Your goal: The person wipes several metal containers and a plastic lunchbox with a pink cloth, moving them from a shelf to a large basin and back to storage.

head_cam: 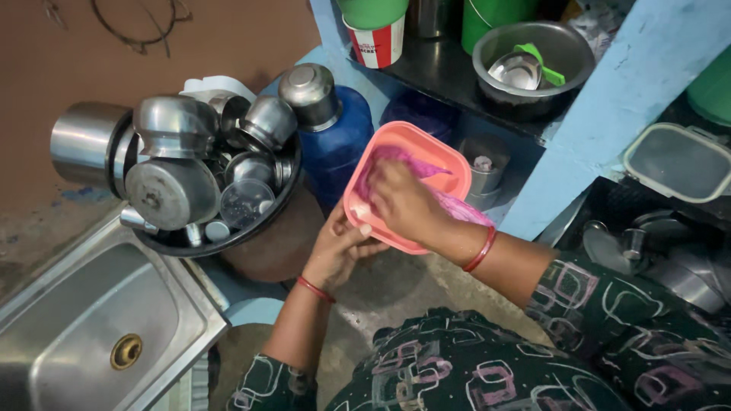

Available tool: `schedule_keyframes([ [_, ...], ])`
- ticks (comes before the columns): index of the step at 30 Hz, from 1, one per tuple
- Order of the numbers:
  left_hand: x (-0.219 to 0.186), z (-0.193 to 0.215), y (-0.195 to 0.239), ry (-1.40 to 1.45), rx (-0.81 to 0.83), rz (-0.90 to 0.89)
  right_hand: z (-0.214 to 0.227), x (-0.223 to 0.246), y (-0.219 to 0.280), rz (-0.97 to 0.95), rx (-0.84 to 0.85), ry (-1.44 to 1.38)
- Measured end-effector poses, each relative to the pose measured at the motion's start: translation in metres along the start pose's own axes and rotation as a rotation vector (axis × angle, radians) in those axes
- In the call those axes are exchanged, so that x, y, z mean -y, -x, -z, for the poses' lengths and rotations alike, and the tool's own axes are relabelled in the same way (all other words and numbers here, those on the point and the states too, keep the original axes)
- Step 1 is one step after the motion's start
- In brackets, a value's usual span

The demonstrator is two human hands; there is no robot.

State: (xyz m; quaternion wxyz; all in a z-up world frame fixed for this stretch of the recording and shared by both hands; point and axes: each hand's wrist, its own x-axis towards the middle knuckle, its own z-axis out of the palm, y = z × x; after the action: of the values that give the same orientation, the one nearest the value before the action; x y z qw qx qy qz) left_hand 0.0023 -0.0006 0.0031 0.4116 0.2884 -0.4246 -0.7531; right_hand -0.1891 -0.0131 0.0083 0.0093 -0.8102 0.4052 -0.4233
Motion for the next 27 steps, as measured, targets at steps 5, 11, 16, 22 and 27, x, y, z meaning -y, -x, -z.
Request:
schedule_keyframes([
  [5,-0.013,0.000,-0.006,-0.086,0.018,-0.031,0.018,-0.003,0.011,0.188,0.232,-0.230],
  [11,-0.008,-0.005,-0.020,-0.279,0.124,-0.225,0.041,-0.013,0.037,-0.194,0.623,-0.210],
  [16,-0.017,-0.006,-0.028,-0.377,-0.077,-0.384,0.064,-0.019,0.084,-0.242,1.086,0.543],
  [22,-0.029,-0.032,-0.025,-0.284,-0.137,-0.116,0.074,-0.029,0.077,-0.048,0.065,0.319],
  [27,-0.014,-0.073,-0.032,-0.256,0.086,-0.089,0.081,-0.029,0.059,0.131,-0.104,-0.167],
])
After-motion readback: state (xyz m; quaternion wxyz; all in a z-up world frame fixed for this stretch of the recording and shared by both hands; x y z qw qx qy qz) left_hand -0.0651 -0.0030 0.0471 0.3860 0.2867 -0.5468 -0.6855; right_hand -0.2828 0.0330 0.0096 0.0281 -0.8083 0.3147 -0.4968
